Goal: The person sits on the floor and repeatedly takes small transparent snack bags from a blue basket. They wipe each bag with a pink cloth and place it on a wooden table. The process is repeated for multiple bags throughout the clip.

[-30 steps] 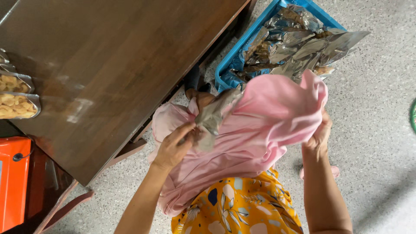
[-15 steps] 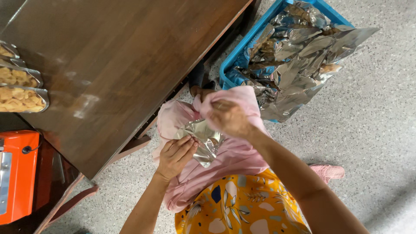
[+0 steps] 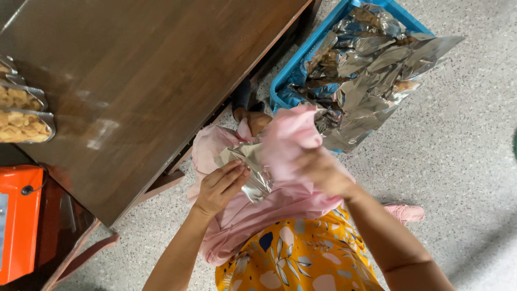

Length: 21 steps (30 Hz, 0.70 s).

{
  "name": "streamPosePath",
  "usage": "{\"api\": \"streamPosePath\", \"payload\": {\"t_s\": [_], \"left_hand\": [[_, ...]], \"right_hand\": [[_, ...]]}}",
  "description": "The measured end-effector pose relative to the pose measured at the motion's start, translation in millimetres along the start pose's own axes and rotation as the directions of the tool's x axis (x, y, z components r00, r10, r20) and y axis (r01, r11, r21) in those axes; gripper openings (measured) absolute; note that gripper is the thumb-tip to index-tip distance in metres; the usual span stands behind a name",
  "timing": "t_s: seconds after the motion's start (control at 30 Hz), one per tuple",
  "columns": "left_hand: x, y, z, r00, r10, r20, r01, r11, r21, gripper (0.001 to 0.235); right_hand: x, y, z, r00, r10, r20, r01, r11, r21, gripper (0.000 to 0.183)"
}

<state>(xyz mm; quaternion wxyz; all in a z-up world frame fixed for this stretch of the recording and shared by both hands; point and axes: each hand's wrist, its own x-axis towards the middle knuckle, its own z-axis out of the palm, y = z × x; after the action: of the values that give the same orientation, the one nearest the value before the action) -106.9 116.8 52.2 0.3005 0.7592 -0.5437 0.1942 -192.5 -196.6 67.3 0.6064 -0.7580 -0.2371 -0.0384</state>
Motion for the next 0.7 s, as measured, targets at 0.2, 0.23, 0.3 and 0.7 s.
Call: {"api": "streamPosePath", "payload": {"t_s": [0.2, 0.23, 0.3, 0.7], "left_hand": [[-11, 6, -1, 0.995, -0.063, 0.08, 0.061, 0.998, 0.023, 0.021], [-9, 7, -5, 0.996, -0.059, 0.067, 0.059, 0.998, 0.002, 0.023], [-2, 9, -7, 0.997, -0.058, 0.044, 0.06, 0.998, -0.024, 0.025], [97, 14, -69, 0.995, 0.01, -0.101, -0.016, 0.999, -0.05, 0.026]], "right_hand": [[91, -4, 58, 0.999, -0.048, 0.017, 0.045, 0.694, -0.719, 0.034], [98, 8, 47, 0.929, 0.369, -0.032, -0.342, 0.821, -0.458, 0.034], [104, 40, 25, 0.708, 0.707, -0.002, -0.692, 0.693, -0.203, 0.036], [-43, 55, -77, 0.307, 0.84, -0.447, -0.061, 0.486, 0.872, 0.055]]}}
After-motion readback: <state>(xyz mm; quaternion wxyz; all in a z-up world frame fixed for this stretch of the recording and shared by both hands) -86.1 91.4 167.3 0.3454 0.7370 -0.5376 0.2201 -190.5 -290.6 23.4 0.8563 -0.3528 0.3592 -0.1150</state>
